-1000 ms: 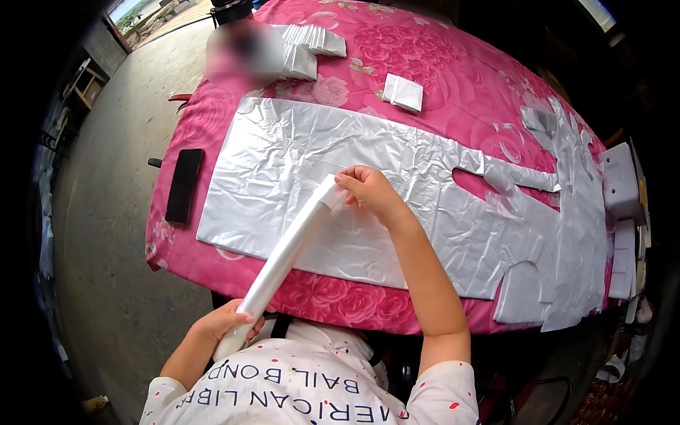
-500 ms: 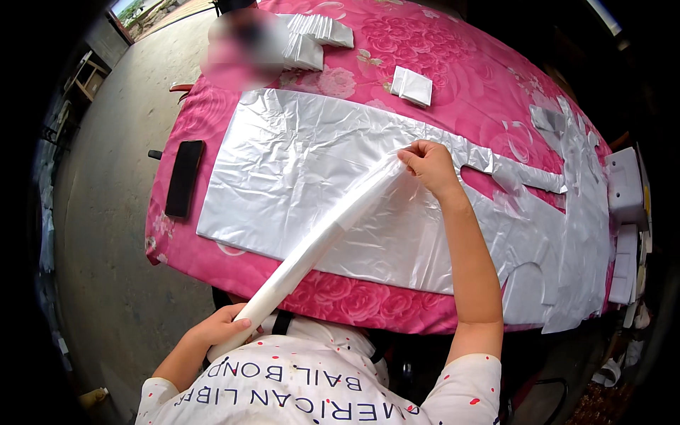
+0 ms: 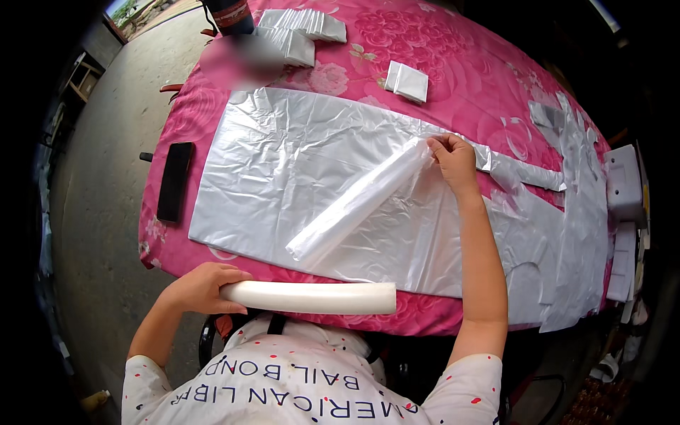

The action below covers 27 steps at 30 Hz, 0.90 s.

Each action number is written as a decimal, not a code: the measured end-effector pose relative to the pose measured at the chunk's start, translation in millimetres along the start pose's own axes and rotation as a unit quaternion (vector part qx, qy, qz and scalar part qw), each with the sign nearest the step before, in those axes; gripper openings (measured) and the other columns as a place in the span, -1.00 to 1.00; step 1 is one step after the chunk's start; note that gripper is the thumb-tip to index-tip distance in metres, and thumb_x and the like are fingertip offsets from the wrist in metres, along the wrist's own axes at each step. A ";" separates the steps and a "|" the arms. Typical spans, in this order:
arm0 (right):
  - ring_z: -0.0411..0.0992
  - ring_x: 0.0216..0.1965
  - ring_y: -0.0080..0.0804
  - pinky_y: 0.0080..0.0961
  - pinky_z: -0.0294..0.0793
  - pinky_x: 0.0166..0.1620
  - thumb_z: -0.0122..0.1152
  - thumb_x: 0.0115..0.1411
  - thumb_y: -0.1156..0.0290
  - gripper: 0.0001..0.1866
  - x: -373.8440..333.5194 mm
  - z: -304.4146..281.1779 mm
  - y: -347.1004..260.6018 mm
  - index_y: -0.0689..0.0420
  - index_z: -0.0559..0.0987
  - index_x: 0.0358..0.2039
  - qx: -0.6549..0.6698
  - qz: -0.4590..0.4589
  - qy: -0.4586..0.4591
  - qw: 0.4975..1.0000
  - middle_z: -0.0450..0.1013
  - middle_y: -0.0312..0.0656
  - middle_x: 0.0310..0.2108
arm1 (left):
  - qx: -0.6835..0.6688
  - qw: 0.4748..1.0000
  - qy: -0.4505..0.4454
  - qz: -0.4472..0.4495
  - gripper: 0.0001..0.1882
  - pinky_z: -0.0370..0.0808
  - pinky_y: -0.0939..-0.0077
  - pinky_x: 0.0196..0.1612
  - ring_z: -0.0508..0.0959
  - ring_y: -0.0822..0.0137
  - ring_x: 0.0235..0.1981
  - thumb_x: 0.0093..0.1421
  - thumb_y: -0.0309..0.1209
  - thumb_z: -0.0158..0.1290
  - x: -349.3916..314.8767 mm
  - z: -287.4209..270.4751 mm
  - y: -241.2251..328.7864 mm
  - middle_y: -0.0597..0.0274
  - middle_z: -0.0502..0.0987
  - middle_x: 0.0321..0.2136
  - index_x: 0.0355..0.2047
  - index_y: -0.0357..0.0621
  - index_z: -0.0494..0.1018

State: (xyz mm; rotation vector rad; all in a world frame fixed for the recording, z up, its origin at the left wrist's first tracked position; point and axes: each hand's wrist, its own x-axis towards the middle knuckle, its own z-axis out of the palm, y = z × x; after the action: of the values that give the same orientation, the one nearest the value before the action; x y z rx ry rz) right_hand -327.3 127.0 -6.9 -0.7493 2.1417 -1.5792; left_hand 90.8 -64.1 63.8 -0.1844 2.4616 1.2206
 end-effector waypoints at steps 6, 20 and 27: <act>0.26 -0.59 -0.75 -0.78 0.26 -0.51 0.23 0.09 0.42 -0.86 6.9 36.0 -6.9 0.23 0.56 -0.41 0.019 -0.014 -0.068 0.997 0.39 -0.43 -0.60 | 0.254 0.917 0.220 0.215 -0.56 0.43 0.32 -0.14 0.50 0.18 -0.26 -0.13 -0.27 0.22 100.9 -9.5 22.9 0.17 0.49 -0.31 -0.20 -0.13 0.45; 0.36 -0.30 -0.54 -0.60 0.35 -0.21 0.09 0.18 0.10 -0.53 -8.7 43.1 -44.2 0.18 0.42 -0.02 0.088 0.001 0.049 0.995 0.42 -0.21 -0.24 | 0.289 0.905 0.043 0.310 -0.12 -0.10 0.23 0.28 0.07 0.06 0.25 0.12 0.20 -0.28 101.4 59.1 1.1 -0.10 0.10 0.19 0.14 -0.42 0.11; 0.36 -0.14 -0.20 -0.37 0.36 -0.09 0.23 -0.03 0.36 -0.46 -165.4 98.1 -69.4 0.12 0.40 0.03 -0.311 -0.245 -0.207 0.895 0.39 -0.14 -0.15 | 0.366 0.907 -0.007 0.207 -0.17 -0.17 0.21 0.30 -0.04 0.13 0.29 0.15 0.13 -0.30 93.9 97.2 16.9 -0.04 0.01 0.24 0.19 -0.36 0.04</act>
State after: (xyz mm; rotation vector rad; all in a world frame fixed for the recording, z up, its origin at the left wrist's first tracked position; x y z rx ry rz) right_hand -126.2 138.9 27.6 -1.7661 2.2144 -0.7554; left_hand 27.3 27.8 -14.0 0.5733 2.8348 0.3332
